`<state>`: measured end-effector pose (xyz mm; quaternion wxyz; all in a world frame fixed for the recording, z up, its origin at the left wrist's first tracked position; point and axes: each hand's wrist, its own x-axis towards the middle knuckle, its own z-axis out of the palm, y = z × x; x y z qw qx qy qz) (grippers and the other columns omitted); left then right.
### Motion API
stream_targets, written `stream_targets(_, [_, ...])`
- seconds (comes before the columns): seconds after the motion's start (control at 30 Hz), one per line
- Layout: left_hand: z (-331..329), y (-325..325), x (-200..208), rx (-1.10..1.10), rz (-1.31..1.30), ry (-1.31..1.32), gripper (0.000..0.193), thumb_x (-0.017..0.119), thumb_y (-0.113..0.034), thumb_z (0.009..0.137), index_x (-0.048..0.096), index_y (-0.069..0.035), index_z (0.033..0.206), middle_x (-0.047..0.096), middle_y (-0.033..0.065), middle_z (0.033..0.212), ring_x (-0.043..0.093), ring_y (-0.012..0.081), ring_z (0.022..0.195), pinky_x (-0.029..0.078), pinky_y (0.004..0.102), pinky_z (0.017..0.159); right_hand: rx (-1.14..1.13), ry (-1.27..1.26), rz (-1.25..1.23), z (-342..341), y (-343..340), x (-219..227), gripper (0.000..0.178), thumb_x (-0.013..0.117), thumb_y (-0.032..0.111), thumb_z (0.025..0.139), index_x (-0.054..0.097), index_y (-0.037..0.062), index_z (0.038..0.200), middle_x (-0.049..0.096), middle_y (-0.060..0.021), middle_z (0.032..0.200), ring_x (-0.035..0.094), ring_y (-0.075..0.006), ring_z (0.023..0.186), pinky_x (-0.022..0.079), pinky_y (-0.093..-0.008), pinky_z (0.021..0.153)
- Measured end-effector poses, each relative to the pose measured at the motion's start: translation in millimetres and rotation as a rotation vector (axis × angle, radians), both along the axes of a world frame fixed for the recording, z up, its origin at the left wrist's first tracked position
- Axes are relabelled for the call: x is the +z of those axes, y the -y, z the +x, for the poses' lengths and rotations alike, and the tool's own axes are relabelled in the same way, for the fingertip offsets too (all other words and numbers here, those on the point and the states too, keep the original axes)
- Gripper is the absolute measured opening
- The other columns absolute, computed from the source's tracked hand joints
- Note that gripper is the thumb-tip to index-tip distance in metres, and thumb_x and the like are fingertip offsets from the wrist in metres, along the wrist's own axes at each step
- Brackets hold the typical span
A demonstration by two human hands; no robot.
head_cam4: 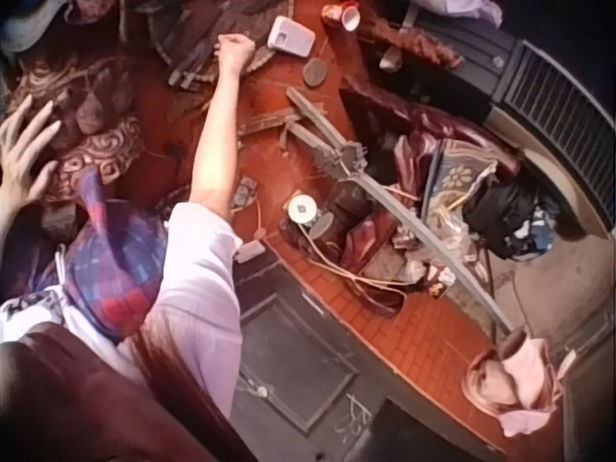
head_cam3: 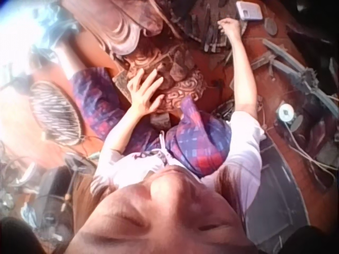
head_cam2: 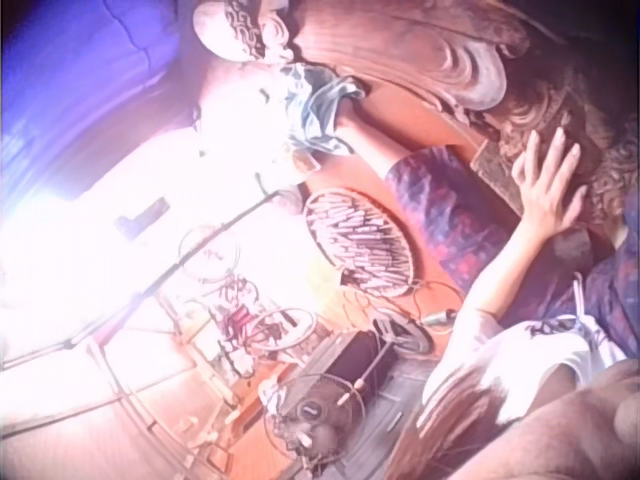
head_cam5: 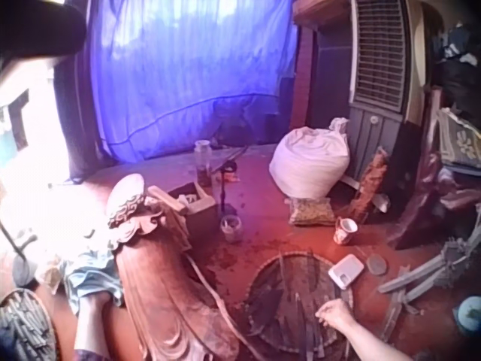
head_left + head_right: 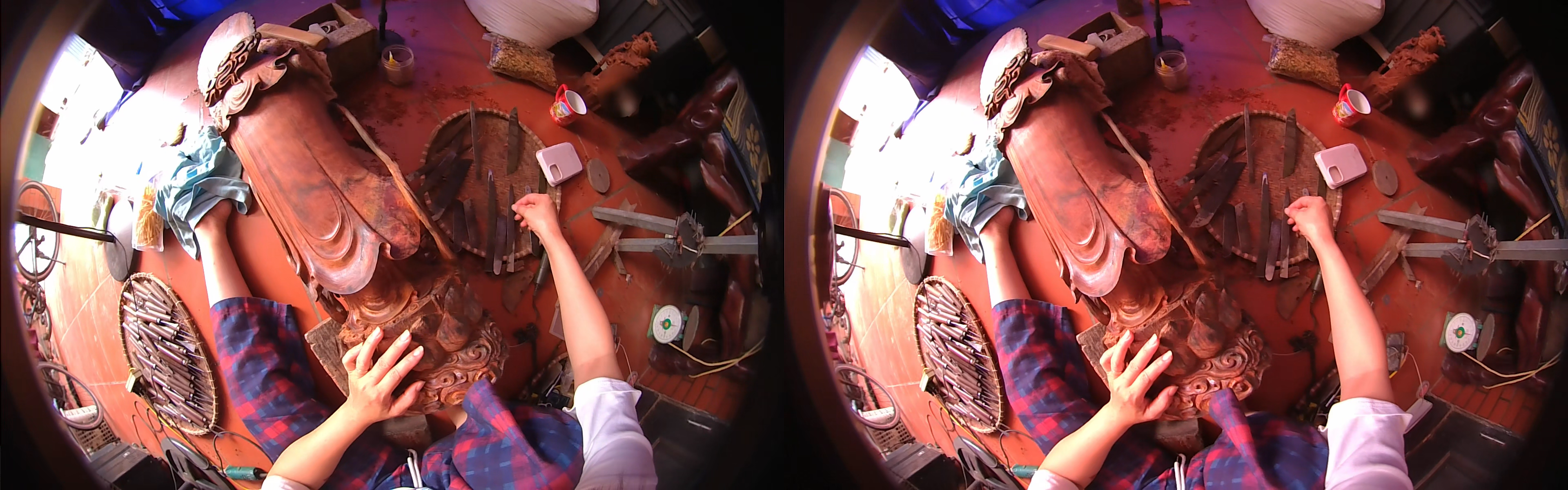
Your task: The person carves a large wooden object using a small knife, focusing on refining intricate details. They occasionally switch tools from a basket of carving tools to continue shaping the wood.
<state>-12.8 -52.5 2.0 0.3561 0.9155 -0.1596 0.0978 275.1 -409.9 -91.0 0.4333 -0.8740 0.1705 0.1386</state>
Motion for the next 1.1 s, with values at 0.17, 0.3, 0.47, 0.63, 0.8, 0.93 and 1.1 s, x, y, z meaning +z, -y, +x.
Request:
stream_targets(0.17, [0,0,-2,-0.005,-0.006,-0.002,0.055,0.074,-0.040,0.082,0.069,-0.021,0.133,0.058,0.0045,0.148,0.042,0.0350,0.142,0.028,0.0450,0.110,-0.011,0.011,0.107,4,5,-15,0.007,0.076,0.009,0.088,0.075,0.0021,0.087,0.070,-0.0046,0.069,0.063,-0.0096,0.053,0.048,-0.0249,0.045])
stream_targets(0.3, [-3,-1,-3,0.008,0.005,-0.003,0.055,0.074,-0.040,0.082,0.069,-0.020,0.133,0.059,0.0052,0.147,0.042,0.0358,0.142,0.028,0.0451,0.110,0.079,0.043,0.136,22,-42,-12,0.008,0.077,0.010,0.087,0.075,0.0025,0.089,0.071,-0.0048,0.070,0.068,-0.0109,0.061,0.054,-0.0261,0.051])
stream_targets(0.47, [-1,1,-2,-0.003,0.013,0.001,0.055,0.074,-0.040,0.082,0.069,-0.019,0.133,0.060,0.0055,0.146,0.043,0.0365,0.142,0.028,0.0451,0.110,0.194,0.154,-0.058,45,-87,-18,0.010,0.080,0.016,0.081,0.078,0.0069,0.087,0.075,-0.0081,0.075,0.073,-0.0166,0.066,0.057,-0.0332,0.066])
stream_targets(0.63, [-2,1,-2,0.004,-0.001,-0.004,0.056,0.075,-0.039,0.081,0.069,-0.019,0.133,0.060,0.0057,0.146,0.043,0.0366,0.141,0.028,0.0451,0.110,0.201,0.230,-0.133,50,-102,-21,0.008,0.076,0.010,0.086,0.076,0.0026,0.088,0.074,-0.0064,0.070,0.069,-0.0119,0.059,0.054,-0.0271,0.055])
stream_targets(0.8, [-3,0,-3,0.002,0.001,0.001,0.055,0.076,-0.039,0.081,0.069,-0.019,0.132,0.060,0.0054,0.145,0.043,0.0365,0.141,0.028,0.0450,0.109,0.046,0.093,0.008,55,-96,-36,0.007,0.076,0.010,0.086,0.076,0.0025,0.088,0.074,-0.0062,0.071,0.069,-0.0123,0.059,0.055,-0.0282,0.056])
stream_targets(0.93, [-3,0,-3,-0.003,0.000,-0.004,0.056,0.076,-0.039,0.081,0.069,-0.020,0.132,0.060,0.0052,0.146,0.043,0.0364,0.141,0.029,0.0448,0.109,0.024,0.140,-0.080,63,-92,-43,0.008,0.075,0.011,0.086,0.077,0.0039,0.090,0.074,-0.0071,0.073,0.070,-0.0140,0.060,0.057,-0.0300,0.060])
stream_targets(1.1, [-2,-1,-3,-0.005,0.001,-0.001,0.055,0.076,-0.039,0.081,0.070,-0.020,0.132,0.060,0.0048,0.146,0.043,0.0360,0.141,0.029,0.0449,0.109,0.016,0.314,-0.337,70,-92,-41,0.013,0.075,0.014,0.085,0.079,0.0099,0.098,0.076,-0.0100,0.083,0.075,-0.0261,0.081,0.059,-0.0373,0.078])
